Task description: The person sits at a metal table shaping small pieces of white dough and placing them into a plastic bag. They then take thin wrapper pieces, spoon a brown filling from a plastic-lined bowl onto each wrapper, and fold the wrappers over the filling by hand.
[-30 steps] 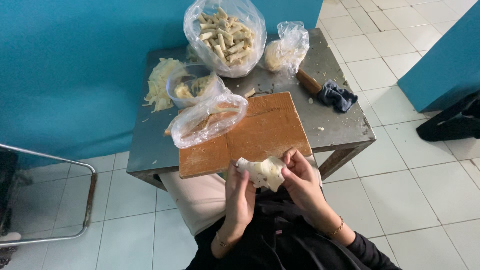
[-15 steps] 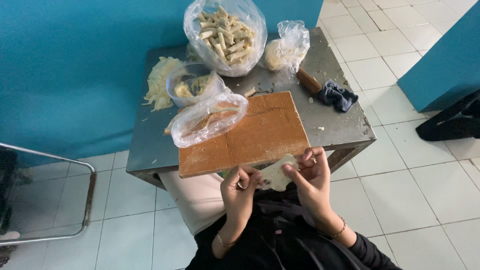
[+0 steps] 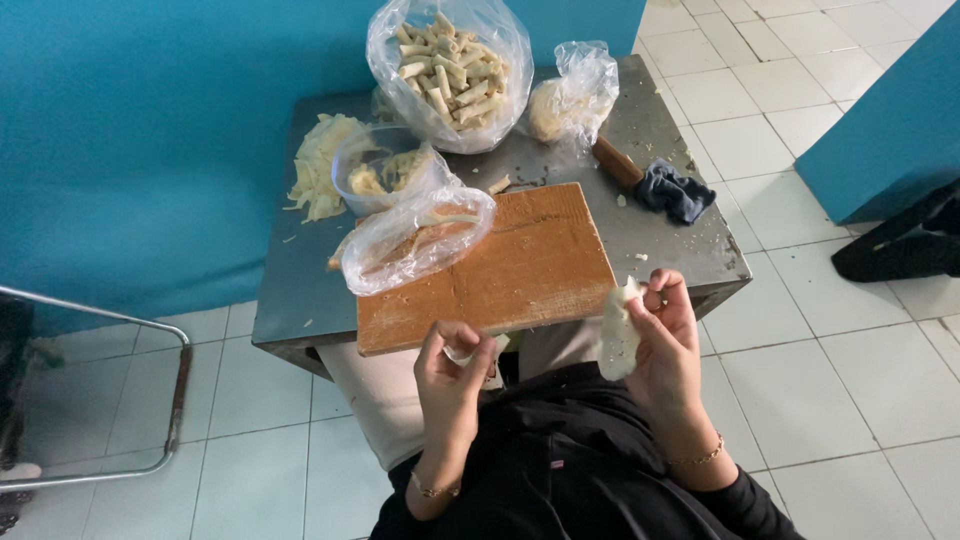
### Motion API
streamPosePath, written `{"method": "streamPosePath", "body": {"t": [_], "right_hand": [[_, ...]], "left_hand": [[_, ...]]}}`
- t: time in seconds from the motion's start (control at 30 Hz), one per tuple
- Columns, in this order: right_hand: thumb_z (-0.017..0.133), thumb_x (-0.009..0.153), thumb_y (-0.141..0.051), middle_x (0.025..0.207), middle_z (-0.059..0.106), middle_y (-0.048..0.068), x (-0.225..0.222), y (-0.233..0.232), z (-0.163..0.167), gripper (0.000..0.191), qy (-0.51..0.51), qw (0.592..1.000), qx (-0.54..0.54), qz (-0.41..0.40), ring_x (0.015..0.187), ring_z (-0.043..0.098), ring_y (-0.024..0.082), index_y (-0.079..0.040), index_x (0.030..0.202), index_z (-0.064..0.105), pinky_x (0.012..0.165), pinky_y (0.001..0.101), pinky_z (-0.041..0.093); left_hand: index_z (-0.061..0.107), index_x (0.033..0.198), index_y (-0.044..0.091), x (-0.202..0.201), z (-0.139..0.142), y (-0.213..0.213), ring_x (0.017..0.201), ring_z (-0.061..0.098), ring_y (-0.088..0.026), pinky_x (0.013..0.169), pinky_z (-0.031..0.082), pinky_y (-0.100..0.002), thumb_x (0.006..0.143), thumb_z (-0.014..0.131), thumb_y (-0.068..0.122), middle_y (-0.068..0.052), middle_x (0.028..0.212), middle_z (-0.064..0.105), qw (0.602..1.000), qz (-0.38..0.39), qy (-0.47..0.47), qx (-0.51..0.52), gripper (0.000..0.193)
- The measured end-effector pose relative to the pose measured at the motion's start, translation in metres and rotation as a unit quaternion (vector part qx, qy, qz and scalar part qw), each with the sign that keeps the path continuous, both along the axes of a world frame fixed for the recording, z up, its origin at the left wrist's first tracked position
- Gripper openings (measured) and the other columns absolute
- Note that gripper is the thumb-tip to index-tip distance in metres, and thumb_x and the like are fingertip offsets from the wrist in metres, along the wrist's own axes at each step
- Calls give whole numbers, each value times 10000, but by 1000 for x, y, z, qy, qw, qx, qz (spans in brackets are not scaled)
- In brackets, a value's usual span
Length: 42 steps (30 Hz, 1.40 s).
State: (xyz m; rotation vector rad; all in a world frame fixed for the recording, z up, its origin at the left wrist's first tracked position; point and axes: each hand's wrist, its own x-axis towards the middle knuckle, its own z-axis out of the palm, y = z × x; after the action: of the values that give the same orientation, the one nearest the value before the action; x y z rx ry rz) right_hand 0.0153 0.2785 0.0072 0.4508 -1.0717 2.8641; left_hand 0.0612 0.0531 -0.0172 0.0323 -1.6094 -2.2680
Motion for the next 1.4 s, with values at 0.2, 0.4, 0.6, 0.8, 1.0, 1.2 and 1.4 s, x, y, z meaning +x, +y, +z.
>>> {"method": "streamPosePath", "body": {"t": [0.2, 0.4, 0.6, 0.8, 1.0, 1.2, 1.4], "right_hand": [[616, 1053, 9, 1106, 660, 88, -11, 8, -7, 126, -28, 982, 189, 3, 1010, 643, 124, 39, 1173, 635, 853, 263, 525], [608, 1027, -100, 1210, 734, 96, -12, 6, -6, 248, 0, 932, 364, 4, 1035, 655, 122, 35, 1205, 716, 846, 290, 530], [592, 1009, -121, 1267, 713, 84, -11, -4, -5, 281, -6, 936, 351, 36, 1060, 663, 135, 26, 1225, 695, 876, 331, 562], [597, 992, -110, 1305, 700, 82, -14, -8, -1, 317, 33, 923, 381, 30, 1181, 644, 123, 21, 1272, 668, 1012, 301, 507], [616, 985, -96, 1289, 626, 110, -18, -5, 24, 502, 50, 864, 497, 64, 1011, 554, 157, -55, 1485, 595, 947, 324, 497], [613, 990, -102, 1530, 435, 101, -46, -24, 35, 555, 165, 944, 273, 84, 1382, 513, 192, -42, 1520, 459, 1152, 360, 444], [693, 942, -330, 1285, 684, 31, -73, -36, 28, 403, 85, 638, 748, -162, 1103, 696, 240, -214, 1328, 679, 981, 398, 533]], "left_hand": [[754, 961, 96, 2, 50, -39, 737, 748, -45, 559, 576, -191, 916, 745, 104, 15, 899, 804, 919, -134, 102, -357, 47], [801, 916, 131, -78, 124, -119, 569, 679, -120, 472, 453, -284, 860, 800, 80, -48, 808, 780, 827, 133, 107, -536, 75], [753, 1025, 20, -269, 130, -208, 936, 700, -372, 813, 533, -463, 818, 848, 72, -189, 1006, 754, 753, 292, 185, -559, 234], [498, 1461, -73, -297, 50, -242, 1299, 560, -455, 1078, 450, -464, 937, 727, 538, -332, 1392, 574, 774, 142, 41, -615, 837], [668, 1358, 38, -278, 64, -267, 1178, 650, -411, 987, 516, -462, 973, 724, 452, -259, 1261, 679, 772, 119, -5, -624, 568], [731, 1246, 67, -266, 82, -285, 1000, 746, -286, 853, 564, -393, 963, 741, 338, -184, 1115, 764, 805, 113, -41, -581, 392], [755, 1167, 73, -234, 94, -258, 943, 733, -246, 781, 566, -381, 951, 745, 151, -139, 1119, 724, 831, 124, 86, -535, 230]]}}
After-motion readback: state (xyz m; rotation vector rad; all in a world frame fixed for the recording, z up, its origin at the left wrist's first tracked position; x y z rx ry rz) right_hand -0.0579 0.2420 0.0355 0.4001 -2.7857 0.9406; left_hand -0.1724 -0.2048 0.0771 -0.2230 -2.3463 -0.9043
